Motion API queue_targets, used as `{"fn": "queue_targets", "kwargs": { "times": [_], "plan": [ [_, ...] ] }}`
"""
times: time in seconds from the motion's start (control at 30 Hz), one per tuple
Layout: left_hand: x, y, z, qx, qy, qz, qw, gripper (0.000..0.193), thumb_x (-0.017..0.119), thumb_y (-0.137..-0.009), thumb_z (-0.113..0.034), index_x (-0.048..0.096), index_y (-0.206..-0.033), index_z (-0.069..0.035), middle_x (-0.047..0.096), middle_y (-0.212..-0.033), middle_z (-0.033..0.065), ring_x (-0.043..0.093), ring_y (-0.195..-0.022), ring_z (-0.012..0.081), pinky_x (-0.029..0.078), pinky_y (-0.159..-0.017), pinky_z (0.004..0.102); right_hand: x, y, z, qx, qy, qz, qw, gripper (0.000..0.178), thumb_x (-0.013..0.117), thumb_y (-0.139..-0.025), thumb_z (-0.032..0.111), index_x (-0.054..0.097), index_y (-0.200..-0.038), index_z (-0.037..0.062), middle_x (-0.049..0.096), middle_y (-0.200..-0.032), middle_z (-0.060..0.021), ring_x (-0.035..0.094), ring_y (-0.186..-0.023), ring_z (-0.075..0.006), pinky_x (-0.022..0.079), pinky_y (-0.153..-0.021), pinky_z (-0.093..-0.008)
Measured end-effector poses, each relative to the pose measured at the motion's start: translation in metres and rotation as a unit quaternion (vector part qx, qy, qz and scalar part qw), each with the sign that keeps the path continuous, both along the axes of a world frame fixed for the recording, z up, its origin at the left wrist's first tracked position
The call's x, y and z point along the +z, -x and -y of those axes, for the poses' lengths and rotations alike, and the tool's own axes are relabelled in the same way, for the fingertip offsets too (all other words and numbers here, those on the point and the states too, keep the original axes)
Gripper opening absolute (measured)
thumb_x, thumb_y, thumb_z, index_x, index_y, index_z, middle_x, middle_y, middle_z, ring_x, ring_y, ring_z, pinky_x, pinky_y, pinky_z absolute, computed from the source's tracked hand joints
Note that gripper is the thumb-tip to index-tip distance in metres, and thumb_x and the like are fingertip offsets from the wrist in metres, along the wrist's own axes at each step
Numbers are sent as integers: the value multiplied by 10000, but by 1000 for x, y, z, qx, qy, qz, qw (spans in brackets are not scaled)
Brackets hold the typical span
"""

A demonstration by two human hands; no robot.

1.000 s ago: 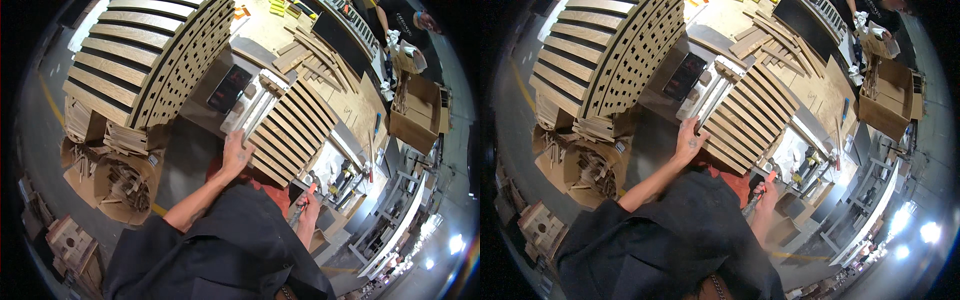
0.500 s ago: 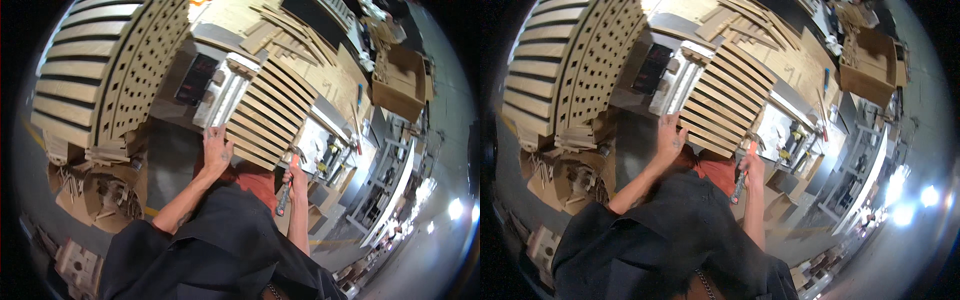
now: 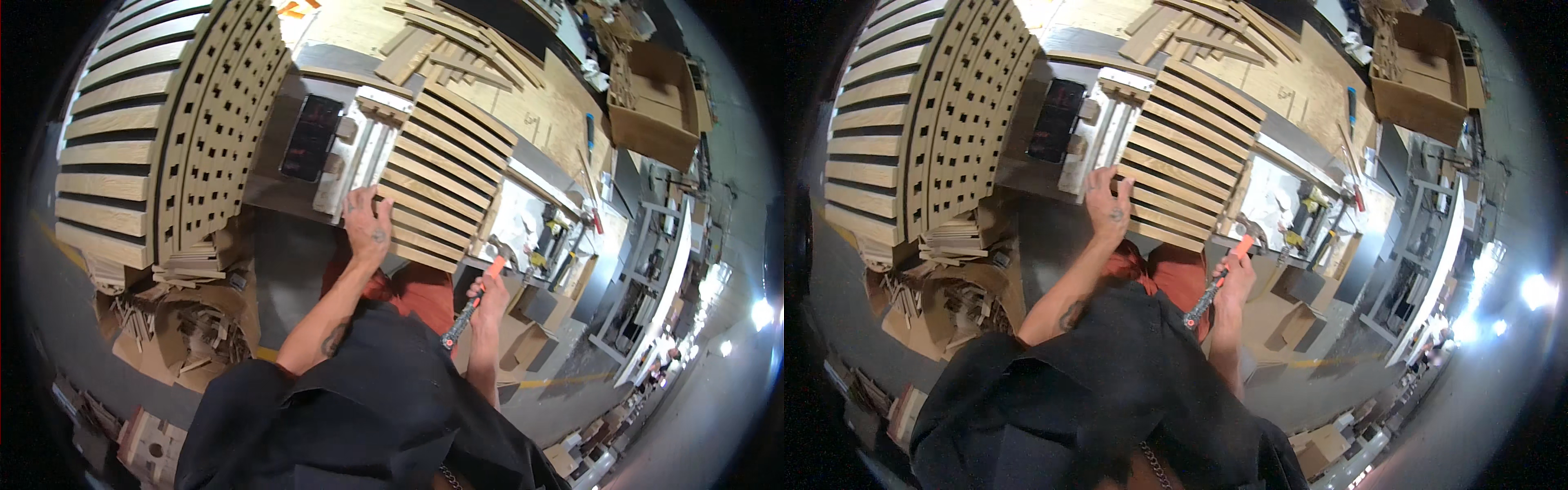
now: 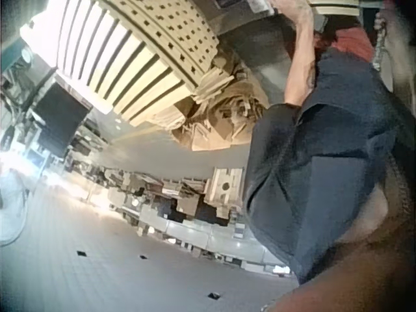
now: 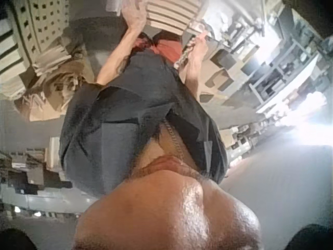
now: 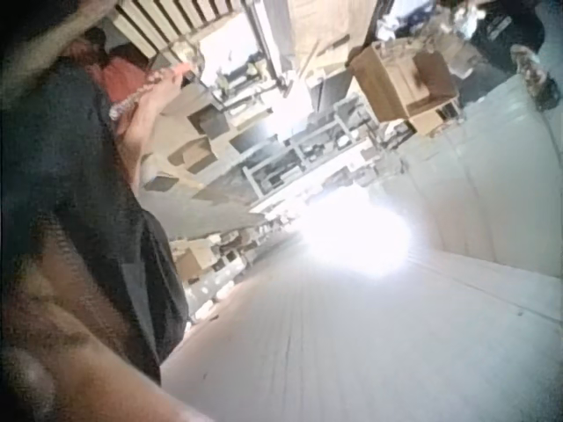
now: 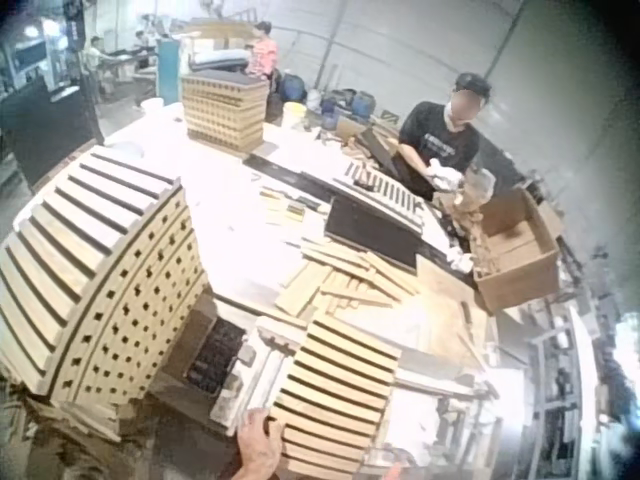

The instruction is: Assembling a wooden slatted structure using a nail gun and hammer.

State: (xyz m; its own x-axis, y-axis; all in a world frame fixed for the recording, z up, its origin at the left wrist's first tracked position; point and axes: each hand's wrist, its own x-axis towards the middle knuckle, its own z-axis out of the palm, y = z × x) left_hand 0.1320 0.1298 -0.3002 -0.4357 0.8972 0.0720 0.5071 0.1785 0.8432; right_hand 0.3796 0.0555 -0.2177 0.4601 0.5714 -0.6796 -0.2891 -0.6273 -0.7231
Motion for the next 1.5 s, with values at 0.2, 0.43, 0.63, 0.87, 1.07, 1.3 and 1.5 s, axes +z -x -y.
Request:
{"fn": "queue_targets", "kwargs": {
  "times": [0.2,0.43,0.63,0.87,1.07,1.3,1.5],
  "plan": [
    [-1,3,2,24,1,41,999,350,756,-829,-182,622,-1107,-18,595,-1071,178,537,-1038,373,429,-940,463,8,6,2,-11,14,-5,1000,96,563,-1008,135,555,-1047,47,504,-751,-21,478,-565,-97,413,-494,-240],
    [1,6,0,32,0,56,998,350,767,-818,-176,623,-1093,-15,596,-1069,163,547,-1048,366,434,-946,450,2,-2,-4,33,20,6,999,102,563,-1021,149,567,-1054,51,488,-752,-13,469,-574,-93,404,-492,-231],
    [1,8,-3,28,18,72,997,358,747,-822,-164,612,-1118,-15,592,-1104,178,530,-1082,389,425,-963,467,12,12,-13,66,41,-1,997,89,557,-1021,140,565,-1007,52,497,-757,-17,470,-578,-93,410,-486,-233],
    [16,30,23,52,35,114,992,416,786,-816,-201,635,-1162,-28,610,-1122,157,621,-923,295,505,-814,376,13,-9,8,-10,29,14,999,120,593,-985,150,579,-1057,54,502,-732,-17,474,-589,-96,416,-505,-234],
    [17,60,74,67,78,130,986,198,611,-976,-167,638,-895,12,622,-826,171,603,-743,352,484,-708,418,15,-25,39,-13,71,12,997,157,581,-982,128,576,-1095,19,517,-745,-21,485,-596,-100,421,-510,-244],
    [17,38,82,-7,134,212,968,444,666,-930,-184,558,-1333,-30,655,-1052,214,651,-850,352,520,-780,398,23,6,45,-6,91,-56,994,246,553,-1011,129,554,-1229,16,527,-770,-35,484,-615,-98,418,-536,-240],
    [31,28,87,-19,130,260,957,447,635,-948,-145,530,-1357,3,655,-1095,199,676,-867,265,537,-769,364,32,8,37,27,74,10,997,183,635,-983,212,586,-1001,36,505,-684,-18,469,-498,-98,395,-441,-240]
  ]
}}
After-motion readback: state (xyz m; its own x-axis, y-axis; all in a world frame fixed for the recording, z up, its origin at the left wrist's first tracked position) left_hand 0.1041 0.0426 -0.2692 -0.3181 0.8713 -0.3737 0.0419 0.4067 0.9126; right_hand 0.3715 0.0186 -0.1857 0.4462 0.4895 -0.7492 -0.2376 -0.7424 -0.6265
